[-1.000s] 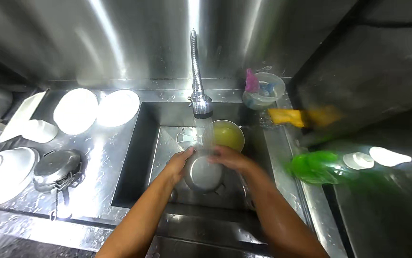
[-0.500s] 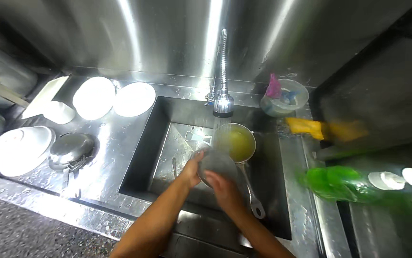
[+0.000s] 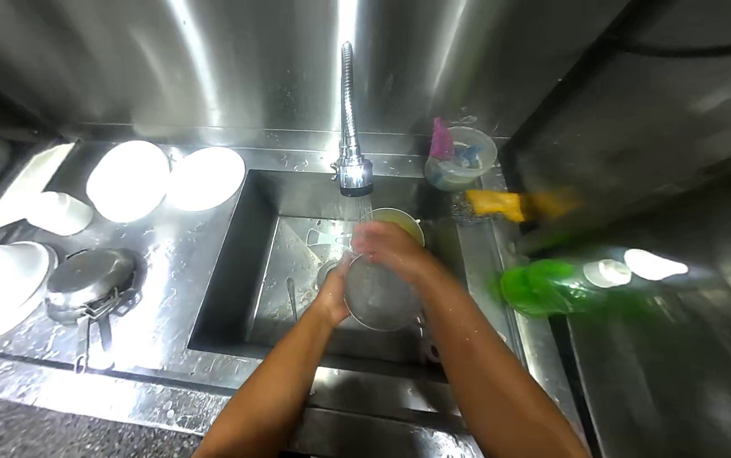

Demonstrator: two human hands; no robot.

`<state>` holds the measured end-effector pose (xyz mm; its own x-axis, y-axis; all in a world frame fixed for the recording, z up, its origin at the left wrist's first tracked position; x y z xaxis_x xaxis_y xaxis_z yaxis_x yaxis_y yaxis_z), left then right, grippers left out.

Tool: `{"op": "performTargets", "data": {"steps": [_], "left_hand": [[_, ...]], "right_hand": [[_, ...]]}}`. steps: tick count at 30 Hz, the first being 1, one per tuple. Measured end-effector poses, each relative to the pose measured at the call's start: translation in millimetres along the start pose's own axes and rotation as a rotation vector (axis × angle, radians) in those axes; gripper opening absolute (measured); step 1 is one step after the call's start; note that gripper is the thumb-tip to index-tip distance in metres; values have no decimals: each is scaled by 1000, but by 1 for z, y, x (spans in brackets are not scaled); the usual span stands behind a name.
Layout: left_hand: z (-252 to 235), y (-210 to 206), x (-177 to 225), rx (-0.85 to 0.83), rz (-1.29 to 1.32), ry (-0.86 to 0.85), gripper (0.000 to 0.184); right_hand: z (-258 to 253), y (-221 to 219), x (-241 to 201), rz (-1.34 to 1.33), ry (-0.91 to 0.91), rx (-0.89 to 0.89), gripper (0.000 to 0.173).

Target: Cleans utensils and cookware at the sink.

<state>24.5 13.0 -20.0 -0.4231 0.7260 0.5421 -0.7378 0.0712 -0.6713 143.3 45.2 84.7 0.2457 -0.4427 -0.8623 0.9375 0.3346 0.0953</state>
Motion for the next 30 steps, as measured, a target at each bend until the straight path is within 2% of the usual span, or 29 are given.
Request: {"op": "performTargets", "data": {"steps": [3,6,9,12,15,19,21,24,26,28,30], "left_hand": [[-3,-5,15,4,23,-145,49],[-2,-7,34,49,-88,-340,43],[5,-14,51,99,-255,-424,43],[8,-16,61,190,-462,-348,45],[10,-6,69,267,-529,-253,48],[19,16,81,276,-502,-155,50],[20,27,80,249,-471,-40,53],[16,33,67,248,-415,151,56],[13,27,55,254,-399,227,54],[8,19,43,252,-390,254,47],[3,13,34,216,-375,273,46]], "right_hand": [[-1,0,-5,26,49,56,30],[3,-2,7,137,110,265,26],[16,-31,26,180,162,410,34],[12,-80,50,106,270,306,52],[26,-104,74,164,332,163,49],[30,-82,110,524,440,220,31],[24,-58,102,600,304,195,32],[13,-30,58,404,123,182,35],[-1,-22,35,125,141,205,34],[-15,-19,13,-167,133,111,36],[-19,-14,-8,-285,105,13,36]]}}
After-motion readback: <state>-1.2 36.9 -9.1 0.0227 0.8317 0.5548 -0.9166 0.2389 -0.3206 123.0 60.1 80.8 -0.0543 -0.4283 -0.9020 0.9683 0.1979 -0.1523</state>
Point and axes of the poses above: each hand's wrist, its own z-axis away from the middle knuckle, its own y-axis out of the back of the hand, x = y × z, the point moved 3 cm from there along -z, towards the middle knuckle, and after that the axes turned 7 degrees about -x, right-handed, at the moved point
